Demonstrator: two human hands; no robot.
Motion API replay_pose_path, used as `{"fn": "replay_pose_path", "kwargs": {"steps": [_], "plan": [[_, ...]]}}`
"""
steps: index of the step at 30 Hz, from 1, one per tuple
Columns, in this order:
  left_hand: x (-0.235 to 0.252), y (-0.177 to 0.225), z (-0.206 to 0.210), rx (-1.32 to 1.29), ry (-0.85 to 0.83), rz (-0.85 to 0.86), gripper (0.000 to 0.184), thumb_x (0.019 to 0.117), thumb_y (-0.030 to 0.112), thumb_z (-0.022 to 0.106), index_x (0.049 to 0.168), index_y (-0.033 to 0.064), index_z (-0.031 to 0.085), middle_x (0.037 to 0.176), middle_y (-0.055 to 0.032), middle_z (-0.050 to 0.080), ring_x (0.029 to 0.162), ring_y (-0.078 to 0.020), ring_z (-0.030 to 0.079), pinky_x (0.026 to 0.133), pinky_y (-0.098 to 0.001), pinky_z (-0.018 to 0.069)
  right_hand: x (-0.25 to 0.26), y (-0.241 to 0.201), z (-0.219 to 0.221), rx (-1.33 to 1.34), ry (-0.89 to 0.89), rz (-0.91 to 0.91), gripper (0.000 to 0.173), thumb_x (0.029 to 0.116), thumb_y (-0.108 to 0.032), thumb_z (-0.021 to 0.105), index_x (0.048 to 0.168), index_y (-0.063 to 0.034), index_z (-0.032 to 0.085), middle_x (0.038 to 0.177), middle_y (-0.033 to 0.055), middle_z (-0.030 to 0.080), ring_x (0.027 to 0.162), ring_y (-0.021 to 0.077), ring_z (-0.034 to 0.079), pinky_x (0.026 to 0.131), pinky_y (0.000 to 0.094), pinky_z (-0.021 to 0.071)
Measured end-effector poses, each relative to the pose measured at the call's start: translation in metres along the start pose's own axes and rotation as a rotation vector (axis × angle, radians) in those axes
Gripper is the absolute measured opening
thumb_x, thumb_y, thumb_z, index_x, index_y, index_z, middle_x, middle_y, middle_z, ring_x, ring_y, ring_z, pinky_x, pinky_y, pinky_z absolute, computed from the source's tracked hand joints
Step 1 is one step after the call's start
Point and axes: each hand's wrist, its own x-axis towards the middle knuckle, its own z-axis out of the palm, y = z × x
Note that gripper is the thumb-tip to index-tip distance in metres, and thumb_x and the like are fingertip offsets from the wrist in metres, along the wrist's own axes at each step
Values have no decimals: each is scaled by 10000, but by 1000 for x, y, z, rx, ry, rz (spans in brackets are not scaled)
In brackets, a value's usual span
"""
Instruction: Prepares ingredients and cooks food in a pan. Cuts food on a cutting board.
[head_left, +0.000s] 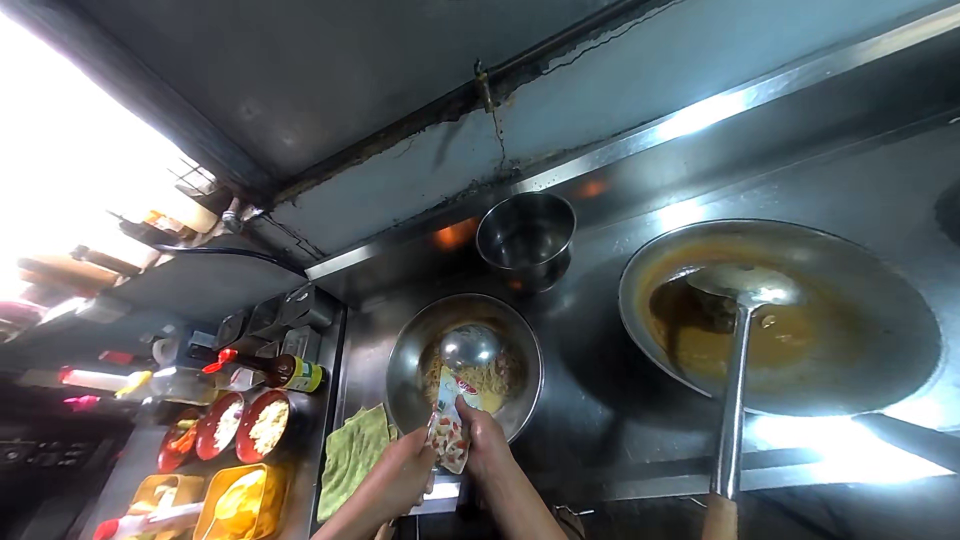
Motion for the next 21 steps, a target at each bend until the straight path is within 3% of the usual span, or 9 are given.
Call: {"fn": "replay_pose_path", "kwargs": {"steps": [3, 5, 7, 9, 12, 16, 19, 21], "plan": [[5, 6, -20, -90, -68, -50, 310, 1075, 342, 521, 1275, 110, 565, 924, -96, 690, 610, -196, 681, 555, -350, 606, -9, -1, -1, -3, -97, -23, 259, 1042, -135, 582, 1214, 57, 553, 947, 219, 712, 807, 286, 735, 716, 439, 634], [5, 15, -29, -63, -62, -51, 315, 1080, 292, 507, 1334, 109, 537, 985, -112, 687, 631, -197, 696, 561, -348, 617, -14, 2, 0, 19, -161, -21, 282, 1022, -69, 594, 1264, 53, 517, 978, 235, 709, 830, 303, 737, 745, 453, 634], [8, 19, -29, -4, -42, -46, 344, 1084, 259, 464, 1397, 117, 492, 947, -106, 678, 598, -171, 673, 546, -328, 598, -17, 4, 1, 62, -223, 19, 315, 983, -17, 619, 1272, 34, 503, 978, 228, 703, 826, 294, 730, 743, 452, 629], [13, 19, -23, 40, -10, -40, 363, 1086, 242, 426, 1425, 121, 475, 890, -95, 660, 568, -158, 646, 526, -321, 578, -17, 6, 3, 108, -275, 111, 212, 973, -23, 616, 1169, 49, 579, 929, 204, 701, 786, 263, 710, 721, 425, 617], [25, 10, -9, 66, 52, -39, 348, 1074, 228, 412, 1374, 100, 534, 861, -104, 630, 596, -186, 600, 546, -368, 529, -12, 10, 5, 125, -245, 162, 163, 961, -31, 637, 1098, 53, 621, 908, 190, 698, 773, 241, 696, 720, 397, 608], [33, -2, 3, 68, 83, -27, 278, 1073, 238, 428, 1196, 62, 605, 872, -97, 629, 692, -207, 626, 637, -412, 548, -7, 12, 9, 84, -155, 94, 159, 928, -19, 689, 1054, 49, 622, 858, 174, 689, 716, 222, 682, 665, 369, 599], [30, -1, 7, 141, 97, -3, 286, 1066, 255, 439, 1158, 70, 638, 943, -114, 665, 858, -255, 665, 782, -499, 551, -6, 10, 12, 47, -108, 81, 143, 971, -76, 662, 1005, 61, 641, 795, 169, 682, 650, 210, 666, 617, 348, 590], [26, 5, 8, 171, 102, -3, 293, 1069, 258, 431, 1154, 77, 644, 946, -117, 664, 864, -260, 663, 789, -506, 546, -6, 7, 14, 38, -98, 76, 159, 990, -106, 641, 1013, 51, 636, 782, 161, 675, 635, 204, 660, 601, 341, 584]]}}
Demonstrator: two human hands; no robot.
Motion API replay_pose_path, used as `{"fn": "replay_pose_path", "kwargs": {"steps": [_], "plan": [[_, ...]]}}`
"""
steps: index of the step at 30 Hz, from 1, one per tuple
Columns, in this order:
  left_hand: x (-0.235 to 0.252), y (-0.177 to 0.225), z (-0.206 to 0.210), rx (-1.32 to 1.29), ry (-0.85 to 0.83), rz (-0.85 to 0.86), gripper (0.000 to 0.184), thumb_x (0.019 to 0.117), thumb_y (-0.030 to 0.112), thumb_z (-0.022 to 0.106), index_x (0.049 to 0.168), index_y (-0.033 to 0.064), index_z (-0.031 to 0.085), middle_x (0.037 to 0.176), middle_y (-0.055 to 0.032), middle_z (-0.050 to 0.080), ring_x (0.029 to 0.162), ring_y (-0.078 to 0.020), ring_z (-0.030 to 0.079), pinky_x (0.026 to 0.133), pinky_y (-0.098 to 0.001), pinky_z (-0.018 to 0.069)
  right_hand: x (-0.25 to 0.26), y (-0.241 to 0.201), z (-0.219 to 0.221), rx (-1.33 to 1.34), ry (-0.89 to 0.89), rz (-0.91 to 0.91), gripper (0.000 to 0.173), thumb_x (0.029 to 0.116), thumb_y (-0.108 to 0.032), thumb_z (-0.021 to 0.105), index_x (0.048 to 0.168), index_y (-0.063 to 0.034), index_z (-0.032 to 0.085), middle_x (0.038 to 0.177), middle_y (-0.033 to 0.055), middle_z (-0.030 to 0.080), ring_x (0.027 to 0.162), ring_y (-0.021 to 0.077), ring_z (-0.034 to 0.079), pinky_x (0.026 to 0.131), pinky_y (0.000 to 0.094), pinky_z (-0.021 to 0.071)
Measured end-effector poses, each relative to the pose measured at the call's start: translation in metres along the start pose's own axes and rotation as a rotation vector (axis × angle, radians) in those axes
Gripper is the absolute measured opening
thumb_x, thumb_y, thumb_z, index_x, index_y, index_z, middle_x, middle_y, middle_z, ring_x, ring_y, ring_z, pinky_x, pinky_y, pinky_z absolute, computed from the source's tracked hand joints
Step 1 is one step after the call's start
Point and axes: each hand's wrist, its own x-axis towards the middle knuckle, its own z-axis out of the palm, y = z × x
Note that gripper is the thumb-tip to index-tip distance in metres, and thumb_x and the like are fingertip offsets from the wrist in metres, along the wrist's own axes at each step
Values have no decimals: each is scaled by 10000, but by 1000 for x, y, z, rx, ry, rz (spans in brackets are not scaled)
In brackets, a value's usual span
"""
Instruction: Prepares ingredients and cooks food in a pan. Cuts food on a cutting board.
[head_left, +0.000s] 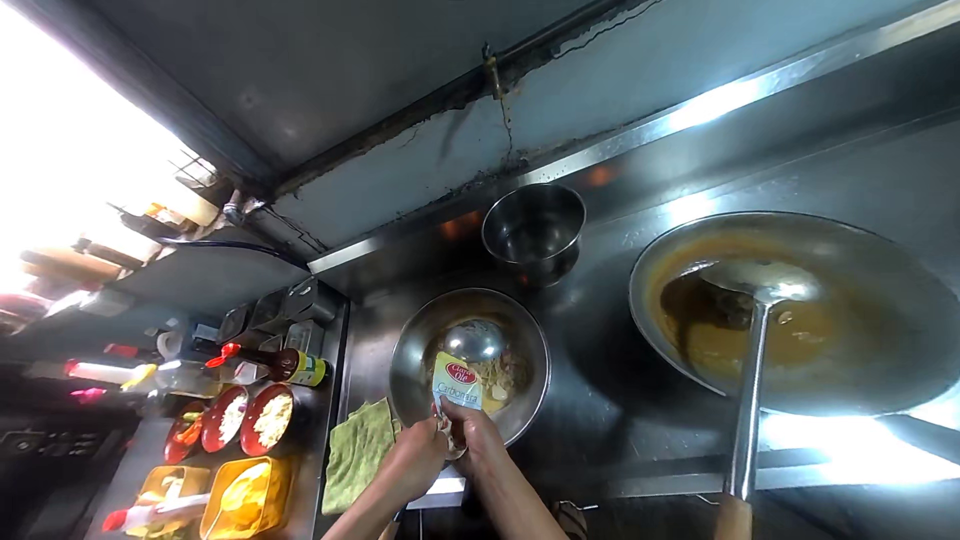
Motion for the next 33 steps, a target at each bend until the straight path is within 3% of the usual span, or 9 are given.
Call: {"fn": "replay_pose_path", "kwargs": {"steps": [7, 11, 13, 15, 18, 20, 29, 32, 33], "plan": [[-9, 15, -2, 119, -31, -11, 314, 1086, 255, 399, 1165, 61, 633, 946, -132, 661, 891, -280, 667, 813, -505, 542, 3, -2, 1, -4, 36, -36, 237, 1022, -220, 616, 1000, 15, 631, 756, 139, 650, 621, 199, 645, 577, 347, 567], [4, -1, -14, -95, -133, -38, 332, 1083, 338, 456, 1286, 101, 570, 882, -80, 664, 648, -170, 673, 584, -360, 591, 5, -3, -4, -142, 37, -96, 291, 1028, -223, 634, 1132, 47, 612, 863, 183, 704, 727, 242, 713, 665, 390, 619], [9, -1, -26, -171, -129, -23, 422, 1055, 409, 540, 1352, 111, 571, 1056, -122, 694, 820, -216, 722, 697, -432, 628, 6, -4, -6, -176, -19, -67, 307, 1021, -199, 645, 1190, 50, 591, 913, 201, 718, 777, 264, 731, 709, 416, 629], [14, -1, -29, -197, -125, 18, 388, 1040, 307, 555, 1376, 112, 555, 1108, -124, 692, 870, -218, 722, 707, -431, 625, 6, -6, -7, -142, -66, -27, 296, 1015, -154, 641, 1217, 49, 568, 938, 212, 716, 798, 276, 733, 729, 431, 631], [13, -1, -22, -303, -103, 15, 306, 1045, 183, 481, 1335, 106, 544, 910, -93, 664, 594, -170, 623, 505, -330, 541, 3, -12, -4, -28, -67, -1, 268, 1012, -104, 608, 1230, 37, 542, 948, 211, 701, 804, 278, 721, 726, 434, 623], [13, -1, -15, -340, -65, -20, 284, 1058, 190, 456, 1307, 103, 562, 845, -80, 623, 525, -158, 559, 461, -316, 499, 2, -15, -6, 30, -95, 4, 263, 1018, -104, 587, 1241, 26, 535, 980, 210, 697, 837, 281, 719, 750, 443, 619], [15, 5, -8, -211, -8, -103, 300, 1087, 249, 425, 1294, 120, 600, 905, -93, 631, 610, -184, 563, 517, -364, 477, 5, -10, -12, -143, -45, -112, 243, 1010, -78, 604, 1209, 58, 567, 949, 228, 715, 814, 289, 735, 737, 433, 629], [14, 7, -6, -99, -12, -94, 322, 1090, 277, 417, 1302, 113, 596, 970, -107, 647, 722, -210, 621, 622, -412, 528, 9, -10, -12, -129, -2, -102, 228, 1017, -89, 601, 1185, 64, 586, 954, 226, 723, 818, 287, 741, 736, 427, 632], [13, 8, -5, -80, -7, -87, 339, 1090, 277, 421, 1315, 105, 606, 1047, -121, 680, 856, -237, 674, 749, -459, 566, 10, -10, -13, -120, 7, -101, 220, 1019, -89, 598, 1174, 67, 594, 951, 223, 724, 819, 282, 741, 737, 423, 631]]}}
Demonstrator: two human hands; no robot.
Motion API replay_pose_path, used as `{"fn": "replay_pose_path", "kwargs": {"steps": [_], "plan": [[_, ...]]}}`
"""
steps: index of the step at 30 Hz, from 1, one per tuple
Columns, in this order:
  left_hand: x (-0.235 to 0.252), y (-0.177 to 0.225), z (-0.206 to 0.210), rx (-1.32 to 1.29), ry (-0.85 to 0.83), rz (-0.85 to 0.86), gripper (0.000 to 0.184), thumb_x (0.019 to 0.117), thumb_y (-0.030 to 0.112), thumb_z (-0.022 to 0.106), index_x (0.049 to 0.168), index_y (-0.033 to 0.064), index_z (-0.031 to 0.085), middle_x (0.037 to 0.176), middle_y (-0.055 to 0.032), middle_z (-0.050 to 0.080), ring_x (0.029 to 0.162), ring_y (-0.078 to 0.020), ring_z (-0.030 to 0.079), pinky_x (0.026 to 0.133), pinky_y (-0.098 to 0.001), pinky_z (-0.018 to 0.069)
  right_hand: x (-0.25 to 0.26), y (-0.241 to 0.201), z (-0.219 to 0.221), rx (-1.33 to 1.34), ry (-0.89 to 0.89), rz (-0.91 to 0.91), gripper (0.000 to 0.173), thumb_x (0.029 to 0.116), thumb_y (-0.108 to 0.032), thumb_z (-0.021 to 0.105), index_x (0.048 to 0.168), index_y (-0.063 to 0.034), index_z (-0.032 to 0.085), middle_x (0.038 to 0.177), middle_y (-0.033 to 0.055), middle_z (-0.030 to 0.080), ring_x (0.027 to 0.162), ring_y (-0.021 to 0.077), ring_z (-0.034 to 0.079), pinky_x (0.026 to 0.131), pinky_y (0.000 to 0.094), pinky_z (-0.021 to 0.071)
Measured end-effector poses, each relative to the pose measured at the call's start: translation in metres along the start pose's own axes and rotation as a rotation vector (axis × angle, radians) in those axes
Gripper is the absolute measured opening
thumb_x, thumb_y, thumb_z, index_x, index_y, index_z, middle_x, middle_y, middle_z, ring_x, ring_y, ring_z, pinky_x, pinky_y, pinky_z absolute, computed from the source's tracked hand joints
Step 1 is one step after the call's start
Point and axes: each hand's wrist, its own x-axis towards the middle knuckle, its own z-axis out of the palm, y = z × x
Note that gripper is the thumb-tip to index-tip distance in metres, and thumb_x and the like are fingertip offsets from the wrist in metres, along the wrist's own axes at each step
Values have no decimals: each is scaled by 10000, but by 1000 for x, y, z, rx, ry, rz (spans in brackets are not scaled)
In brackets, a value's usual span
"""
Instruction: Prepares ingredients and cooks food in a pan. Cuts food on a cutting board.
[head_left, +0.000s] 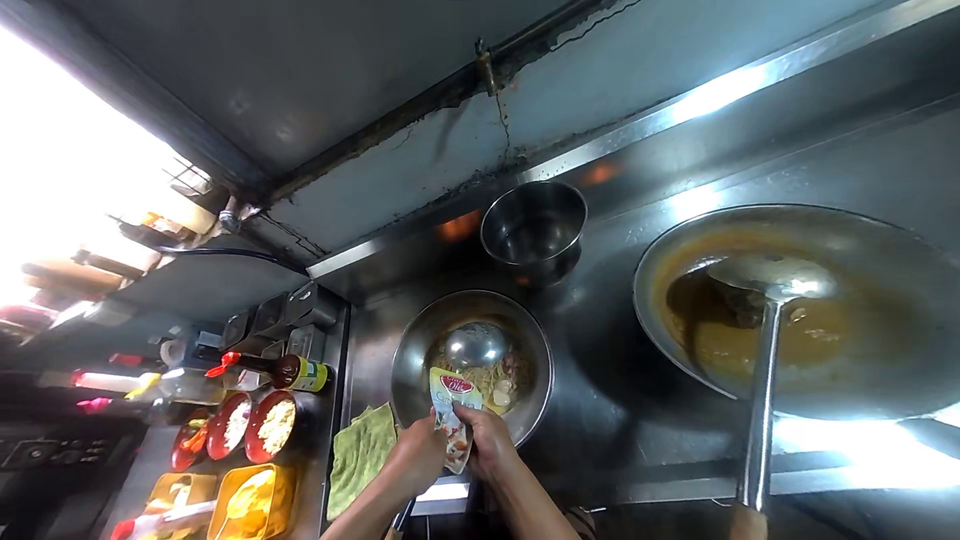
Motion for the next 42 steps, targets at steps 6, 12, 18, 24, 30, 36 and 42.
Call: {"fn": "replay_pose_path", "kwargs": {"steps": [6, 12, 18, 24, 30, 36, 42], "plan": [[-9, 0, 5, 25, -83, 4, 332, 1091, 295, 416, 1269, 79, 595, 951, -108, 666, 736, -204, 668, 650, -413, 569, 0, 1, -7, -67, 81, -33, 220, 1014, -124, 628, 1137, 58, 620, 916, 203, 725, 790, 261, 738, 707, 406, 630], [6, 6, -47, -344, -195, 60, 251, 1107, 297, 469, 1172, 60, 522, 803, -73, 604, 613, -151, 617, 568, -313, 561, -10, -8, -17, -224, -81, -5, 249, 1029, -144, 621, 1191, 44, 599, 959, 192, 728, 832, 249, 739, 746, 397, 629], [29, -1, -26, -625, -105, 82, 173, 1030, 90, 533, 1195, 54, 569, 788, -97, 655, 557, -136, 594, 481, -270, 496, -14, -8, -14, -178, -133, 6, 264, 1042, -107, 579, 1255, 42, 540, 961, 207, 722, 833, 268, 742, 749, 415, 637], [27, 3, -14, -201, 84, 143, 236, 1045, 222, 540, 1183, 86, 673, 991, -118, 705, 902, -237, 690, 811, -477, 569, -5, 5, -11, -155, -116, -19, 357, 950, -139, 732, 1220, 37, 579, 954, 179, 723, 834, 237, 729, 756, 395, 626], [30, 6, -39, -170, -72, 127, 301, 1088, 341, 519, 1137, 55, 599, 701, -47, 575, 508, -120, 549, 497, -269, 497, -4, 3, -5, -112, -122, 8, 355, 972, -187, 716, 1217, 35, 587, 958, 189, 723, 845, 253, 733, 768, 413, 627], [45, 8, -41, -413, -97, 165, 240, 1056, 268, 603, 1150, 48, 588, 630, -29, 507, 443, -89, 438, 439, -235, 412, -3, 3, 2, -59, -142, 105, 263, 1021, -201, 638, 1159, 21, 606, 900, 156, 707, 770, 208, 706, 675, 354, 605], [56, 13, -32, -107, 33, 152, 353, 1082, 375, 517, 1149, 63, 666, 839, -94, 675, 650, -183, 629, 615, -374, 542, 2, 8, 3, -148, -72, 80, 312, 1052, -304, 592, 908, -29, 624, 644, 44, 543, 502, 126, 505, 480, 279, 475]]}}
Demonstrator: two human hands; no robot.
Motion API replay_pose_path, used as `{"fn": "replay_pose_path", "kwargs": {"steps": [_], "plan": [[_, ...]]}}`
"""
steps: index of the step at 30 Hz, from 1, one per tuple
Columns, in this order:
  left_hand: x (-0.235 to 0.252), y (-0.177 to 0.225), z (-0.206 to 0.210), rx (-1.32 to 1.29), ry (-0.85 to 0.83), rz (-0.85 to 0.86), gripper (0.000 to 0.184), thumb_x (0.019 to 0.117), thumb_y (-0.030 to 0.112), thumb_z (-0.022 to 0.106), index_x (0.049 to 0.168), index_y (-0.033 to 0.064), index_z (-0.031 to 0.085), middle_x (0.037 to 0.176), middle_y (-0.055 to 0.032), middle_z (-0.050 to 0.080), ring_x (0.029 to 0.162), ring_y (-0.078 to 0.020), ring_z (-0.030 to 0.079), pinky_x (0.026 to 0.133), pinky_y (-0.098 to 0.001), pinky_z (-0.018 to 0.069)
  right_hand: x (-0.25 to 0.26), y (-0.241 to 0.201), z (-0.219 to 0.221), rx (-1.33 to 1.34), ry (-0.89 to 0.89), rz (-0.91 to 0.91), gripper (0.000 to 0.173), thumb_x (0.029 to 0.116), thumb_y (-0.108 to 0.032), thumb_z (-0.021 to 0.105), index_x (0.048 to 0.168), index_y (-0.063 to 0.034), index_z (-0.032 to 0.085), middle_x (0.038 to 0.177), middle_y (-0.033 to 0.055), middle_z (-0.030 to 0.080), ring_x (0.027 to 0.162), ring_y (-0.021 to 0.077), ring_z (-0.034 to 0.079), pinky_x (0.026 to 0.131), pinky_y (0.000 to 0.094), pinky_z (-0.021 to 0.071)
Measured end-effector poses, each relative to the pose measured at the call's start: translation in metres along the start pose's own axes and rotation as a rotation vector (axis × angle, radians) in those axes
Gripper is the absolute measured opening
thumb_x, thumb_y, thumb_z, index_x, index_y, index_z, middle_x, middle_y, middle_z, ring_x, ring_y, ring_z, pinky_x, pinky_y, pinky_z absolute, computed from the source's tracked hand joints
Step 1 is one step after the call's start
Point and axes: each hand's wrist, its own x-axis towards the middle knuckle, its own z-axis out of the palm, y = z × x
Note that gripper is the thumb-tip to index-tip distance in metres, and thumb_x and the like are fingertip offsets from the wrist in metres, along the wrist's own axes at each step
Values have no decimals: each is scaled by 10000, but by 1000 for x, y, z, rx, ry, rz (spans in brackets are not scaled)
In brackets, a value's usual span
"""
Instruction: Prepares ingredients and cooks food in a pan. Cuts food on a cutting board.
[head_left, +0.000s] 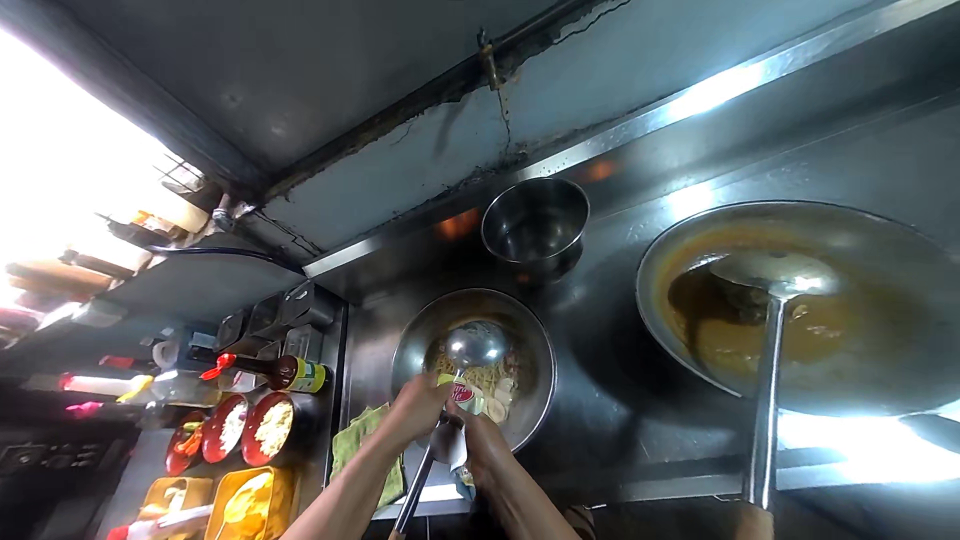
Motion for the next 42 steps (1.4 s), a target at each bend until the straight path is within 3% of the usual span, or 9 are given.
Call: {"fn": "replay_pose_path", "kwargs": {"steps": [3, 9, 12, 17, 21, 28, 34, 38, 42], "plan": [[3, 5, -3, 199, -17, 17, 464, 1093, 440, 460, 1056, 36, 685, 890, -137, 685, 808, -266, 677, 764, -501, 561, 0, 1, -2, -89, 30, 4, 379, 1081, -363, 523, 899, -45, 616, 630, 24, 493, 495, 128, 462, 483, 290, 455], [-5, 21, -3, 339, 51, -6, 548, 1098, 483, 408, 951, 30, 679, 852, -163, 650, 845, -325, 654, 790, -555, 523, 4, 5, -3, -96, 62, -19, 449, 1104, -411, 443, 873, -52, 581, 618, 32, 478, 486, 148, 459, 467, 310, 447], [-5, 11, 0, 161, 108, -31, 547, 1067, 534, 475, 956, 38, 679, 787, -132, 635, 705, -259, 634, 689, -474, 544, 2, 1, -1, -106, 38, -98, 369, 1098, -349, 489, 953, -20, 574, 641, 45, 516, 511, 141, 515, 496, 291, 485], [-72, -3, 1, -235, -214, -115, 565, 934, 455, 729, 1300, 45, 598, 1081, -129, 720, 908, -252, 736, 785, -445, 639, 0, -10, -2, -197, 84, -226, 346, 1080, -307, 543, 1126, 31, 602, 850, 145, 686, 727, 215, 693, 678, 384, 603], [-96, -16, 13, -578, -366, -225, 205, 1072, 147, 542, 1213, 3, 578, 928, -190, 758, 699, -303, 760, 673, -422, 664, 0, -14, 1, -140, 139, -206, 308, 1068, -281, 572, 1136, 18, 601, 867, 146, 688, 743, 216, 695, 688, 381, 601], [-81, -21, 22, -728, -70, -294, 182, 1096, 155, 413, 1095, 23, 538, 710, -93, 628, 459, -148, 565, 419, -273, 506, -39, -4, 0, 100, -117, 56, 255, 1033, -126, 581, 1230, 32, 547, 984, 193, 702, 828, 260, 716, 748, 413, 620], [-72, -14, 34, -572, 4, -294, 227, 1102, 206, 406, 993, 59, 539, 567, -3, 437, 383, -90, 391, 357, -233, 369, -46, 14, -5, 156, -262, 104, 219, 1073, -156, 506, 1145, 27, 604, 906, 162, 692, 735, 242, 693, 675, 410, 613], [-68, -10, 40, -148, 48, -273, 315, 1086, 302, 418, 1087, 78, 640, 703, -64, 564, 478, -155, 483, 451, -325, 429, -44, 7, -2, 156, -72, 76, 225, 1064, -140, 537, 1189, 44, 567, 1018, 184, 701, 871, 259, 724, 749, 409, 630], [-73, -10, 39, 1, 29, -243, 332, 1091, 300, 400, 1090, 77, 646, 766, -76, 580, 535, -174, 524, 509, -364, 471, -34, 2, -5, 144, -28, 45, 190, 1057, -127, 545, 1151, 36, 565, 926, 178, 694, 787, 252, 717, 685, 408, 627]]}}
